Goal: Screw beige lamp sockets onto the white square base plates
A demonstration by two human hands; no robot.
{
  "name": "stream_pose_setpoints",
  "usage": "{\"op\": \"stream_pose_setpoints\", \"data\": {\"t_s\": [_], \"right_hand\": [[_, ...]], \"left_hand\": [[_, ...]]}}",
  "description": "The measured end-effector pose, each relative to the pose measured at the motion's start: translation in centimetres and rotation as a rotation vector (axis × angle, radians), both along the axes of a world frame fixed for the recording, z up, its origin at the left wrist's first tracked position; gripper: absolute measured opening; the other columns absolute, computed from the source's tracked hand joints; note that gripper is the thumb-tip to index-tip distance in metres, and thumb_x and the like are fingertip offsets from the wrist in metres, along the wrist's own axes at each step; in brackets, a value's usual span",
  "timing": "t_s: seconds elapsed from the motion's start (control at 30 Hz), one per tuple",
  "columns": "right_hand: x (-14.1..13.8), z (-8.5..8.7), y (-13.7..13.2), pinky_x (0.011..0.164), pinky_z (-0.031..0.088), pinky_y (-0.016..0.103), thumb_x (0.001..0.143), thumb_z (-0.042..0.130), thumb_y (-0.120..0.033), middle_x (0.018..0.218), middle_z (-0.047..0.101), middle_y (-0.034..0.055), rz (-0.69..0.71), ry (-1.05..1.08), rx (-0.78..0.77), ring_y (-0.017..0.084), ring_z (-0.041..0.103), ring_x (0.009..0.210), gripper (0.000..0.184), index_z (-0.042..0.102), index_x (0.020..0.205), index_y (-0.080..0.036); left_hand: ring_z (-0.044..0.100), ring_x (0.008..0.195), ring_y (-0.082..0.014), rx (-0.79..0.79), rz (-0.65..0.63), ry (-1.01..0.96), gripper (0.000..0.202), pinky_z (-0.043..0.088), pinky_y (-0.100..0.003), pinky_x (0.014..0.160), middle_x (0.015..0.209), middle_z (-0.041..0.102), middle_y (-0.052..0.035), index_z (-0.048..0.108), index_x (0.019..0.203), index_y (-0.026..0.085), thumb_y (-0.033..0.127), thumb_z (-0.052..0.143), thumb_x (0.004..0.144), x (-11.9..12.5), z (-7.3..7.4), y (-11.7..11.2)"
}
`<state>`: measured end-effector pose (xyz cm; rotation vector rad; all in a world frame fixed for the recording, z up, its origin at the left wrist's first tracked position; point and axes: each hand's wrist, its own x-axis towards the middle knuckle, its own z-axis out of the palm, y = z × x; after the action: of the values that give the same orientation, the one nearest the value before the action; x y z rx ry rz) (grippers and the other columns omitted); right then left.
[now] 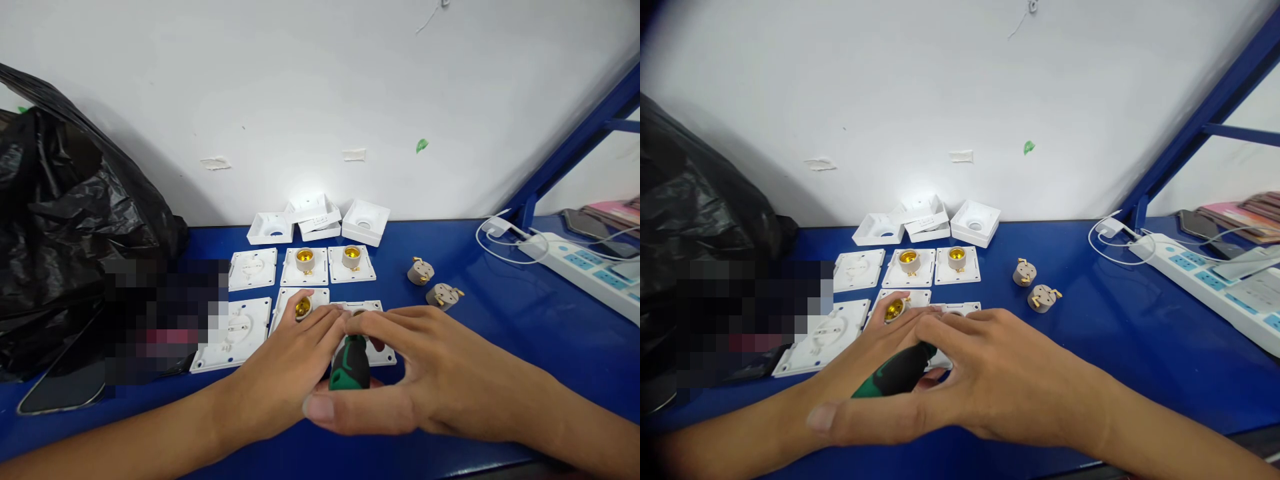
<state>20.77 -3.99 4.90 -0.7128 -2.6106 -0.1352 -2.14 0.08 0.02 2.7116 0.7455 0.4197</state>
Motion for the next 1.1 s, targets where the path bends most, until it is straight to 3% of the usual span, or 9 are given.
{"op": "stream_pose_setpoints", "data": {"t_s": [0.17,0.37,0.7,0.87,0.97,1.1], "right_hand": [[-0.1,-0.1,-0.1,0.066,0.042,0.026,0.106,0.056,-0.013,0.113,0.068,-0.0013,-0.029,-0.017,-0.005,0.013,0.061,0.087,0.051,0.064,0.139,-0.051],[-0.2,0.0,0.1,0.066,0.045,0.026,0.106,0.055,-0.012,0.111,0.069,-0.0006,-0.021,-0.01,-0.005,0.013,0.062,0.088,0.051,0.067,0.136,-0.052],[-0.1,0.1,0.0,0.067,0.046,0.026,0.107,0.053,-0.011,0.11,0.07,-0.0004,-0.012,0.003,0.002,0.014,0.064,0.09,0.05,0.067,0.136,-0.05],[-0.2,-0.1,0.1,0.066,0.046,0.027,0.106,0.055,-0.012,0.11,0.071,-0.0013,-0.017,-0.014,-0.027,0.013,0.063,0.088,0.05,0.062,0.144,-0.044],[-0.2,-0.2,0.0,0.068,0.045,0.027,0.106,0.057,-0.014,0.109,0.07,-0.0028,-0.016,-0.003,-0.021,0.012,0.063,0.087,0.05,0.062,0.143,-0.048],[-0.1,-0.3,-0.2,0.067,0.041,0.027,0.104,0.06,-0.012,0.11,0.069,-0.004,-0.01,0.015,-0.026,0.012,0.061,0.087,0.053,0.063,0.139,-0.052]], "left_hand": [[0.068,0.128,-0.0338,0.042,0.007,-0.014,0.039,0.03,-0.067,0.128,0.132,0.071,-0.0033,0.056,0.13,0.026,0.013,0.053,0.093,-0.1,-0.8,0.1],[0.063,0.135,-0.0335,0.028,-0.018,-0.004,0.047,0.02,-0.071,0.129,0.139,0.068,-0.0056,0.053,0.137,0.028,0.01,0.057,0.093,-0.2,-1.7,0.3],[0.063,0.133,-0.0304,0.049,-0.01,0.007,0.047,0.021,-0.066,0.13,0.14,0.067,-0.0045,0.053,0.137,0.025,0.007,0.054,0.094,-0.2,-1.2,0.1],[0.066,0.129,-0.0328,0.035,-0.02,-0.022,0.025,0.026,-0.07,0.127,0.129,0.07,-0.0047,0.06,0.118,0.023,0.012,0.054,0.096,-0.1,-0.8,0.1],[0.065,0.128,-0.0326,0.021,-0.032,-0.003,0.018,0.025,-0.071,0.127,0.127,0.07,-0.0053,0.061,0.113,0.023,0.016,0.058,0.097,-0.1,-0.6,0.1],[0.061,0.133,-0.0315,0.02,-0.026,0.025,0.025,0.021,-0.07,0.128,0.139,0.066,-0.0064,0.06,0.12,0.023,0.015,0.06,0.097,-0.2,-0.7,0.1]]}}
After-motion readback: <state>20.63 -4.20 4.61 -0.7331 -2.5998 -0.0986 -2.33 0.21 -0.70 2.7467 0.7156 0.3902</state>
